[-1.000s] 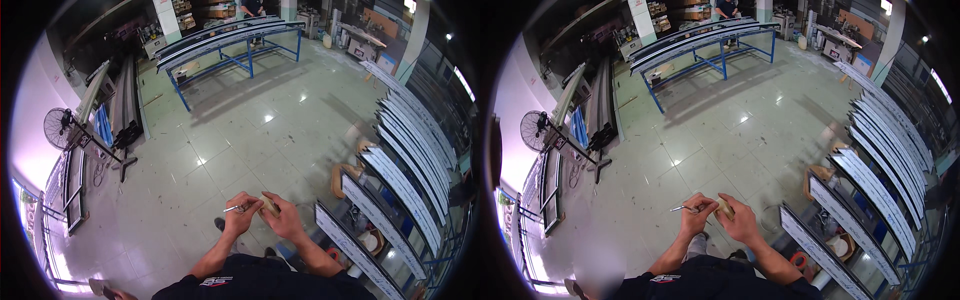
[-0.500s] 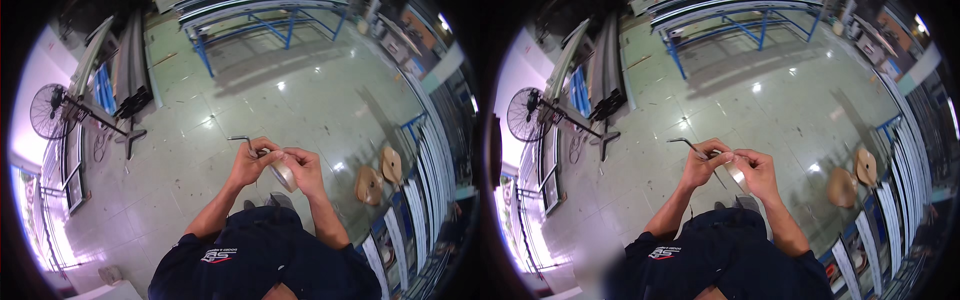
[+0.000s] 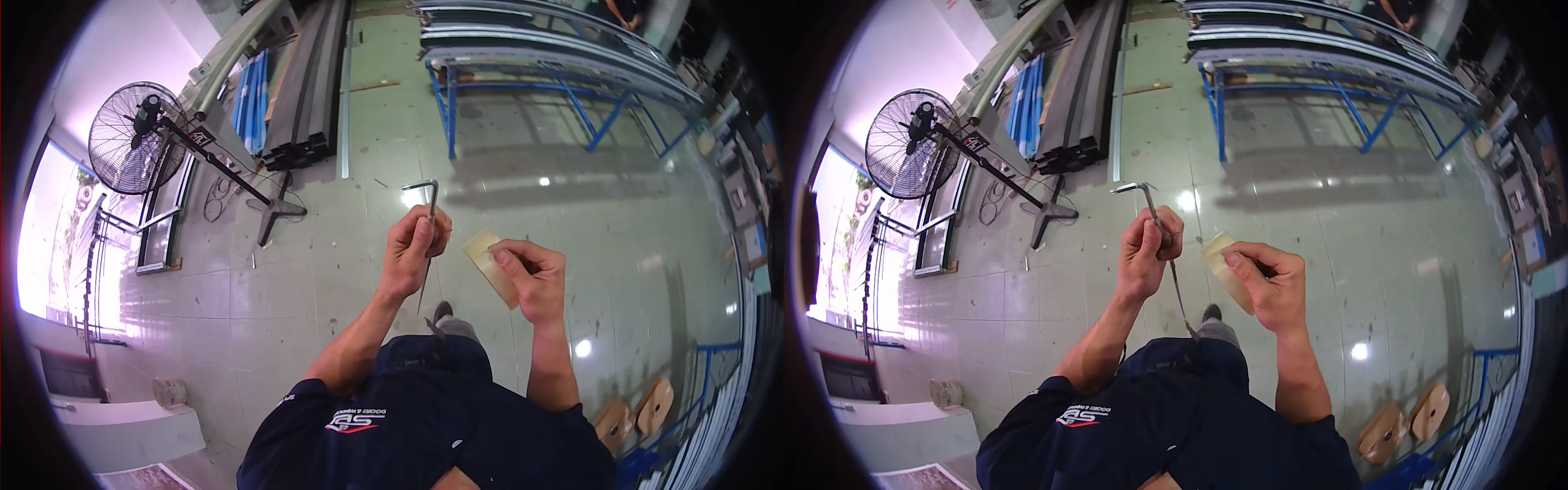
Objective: Wrapping tape around a long metal rod in a workshop.
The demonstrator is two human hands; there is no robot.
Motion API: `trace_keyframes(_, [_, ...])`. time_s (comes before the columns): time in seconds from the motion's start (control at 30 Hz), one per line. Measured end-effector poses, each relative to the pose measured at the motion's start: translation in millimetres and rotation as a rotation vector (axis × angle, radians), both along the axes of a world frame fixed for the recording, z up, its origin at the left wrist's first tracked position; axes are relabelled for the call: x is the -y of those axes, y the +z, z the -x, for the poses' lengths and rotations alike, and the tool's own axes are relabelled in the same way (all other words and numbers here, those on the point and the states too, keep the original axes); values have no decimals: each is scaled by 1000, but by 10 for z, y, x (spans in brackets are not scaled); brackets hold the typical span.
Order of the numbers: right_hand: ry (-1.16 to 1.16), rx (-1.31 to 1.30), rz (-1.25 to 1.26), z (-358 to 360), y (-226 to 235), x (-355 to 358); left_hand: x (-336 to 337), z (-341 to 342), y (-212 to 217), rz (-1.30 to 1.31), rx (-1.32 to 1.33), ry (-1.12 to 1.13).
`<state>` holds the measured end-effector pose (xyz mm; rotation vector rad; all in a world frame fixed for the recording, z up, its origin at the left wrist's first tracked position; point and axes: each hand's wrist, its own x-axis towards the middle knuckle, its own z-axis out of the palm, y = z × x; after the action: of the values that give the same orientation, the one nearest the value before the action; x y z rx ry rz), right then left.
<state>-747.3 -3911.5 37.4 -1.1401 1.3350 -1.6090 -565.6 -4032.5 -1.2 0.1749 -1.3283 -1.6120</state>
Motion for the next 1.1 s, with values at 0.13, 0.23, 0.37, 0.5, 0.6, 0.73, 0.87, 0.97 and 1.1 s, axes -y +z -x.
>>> trace_keyframes(0.13, [51, -388, 212, 176, 595, 1292, 1025, 192, 312, 35, 52, 174])
trace_keyframes(0.23, [10, -704, 273, 144, 954, 2137, 1850, 273, 235, 79, 14, 181])
trace_keyframes(0.37, [-81, -963, 271, 30, 1089, 3294, 2870, 411, 173, 34, -87, 197])
trace_keyframes(0.5, [-208, -1041, 226, -85, 1027, 4342, 3933, 476, 36, 64, -98, 141])
trace_keyframes(0.6, [-300, -1085, 150, -79, 1102, 5014, 4580, 553, 130, 51, -68, 108])
trace_keyframes(0.73, [-445, -1160, 56, 39, 1000, 5874, 5428, 688, 39, 63, -8, 79])
trace_keyframes(0.87, [-460, -1087, 0, 278, 876, 6502, 6060, 966, 52, -25, -34, 26])
trace_keyframes(0.97, [-455, -1047, 0, 504, 755, 6973, 6656, 1091, -11, -130, 70, -74])
trace_keyframes(1.1, [-310, -889, 27, 987, 514, 7627, 7418, 1339, -72, -242, 92, -176])
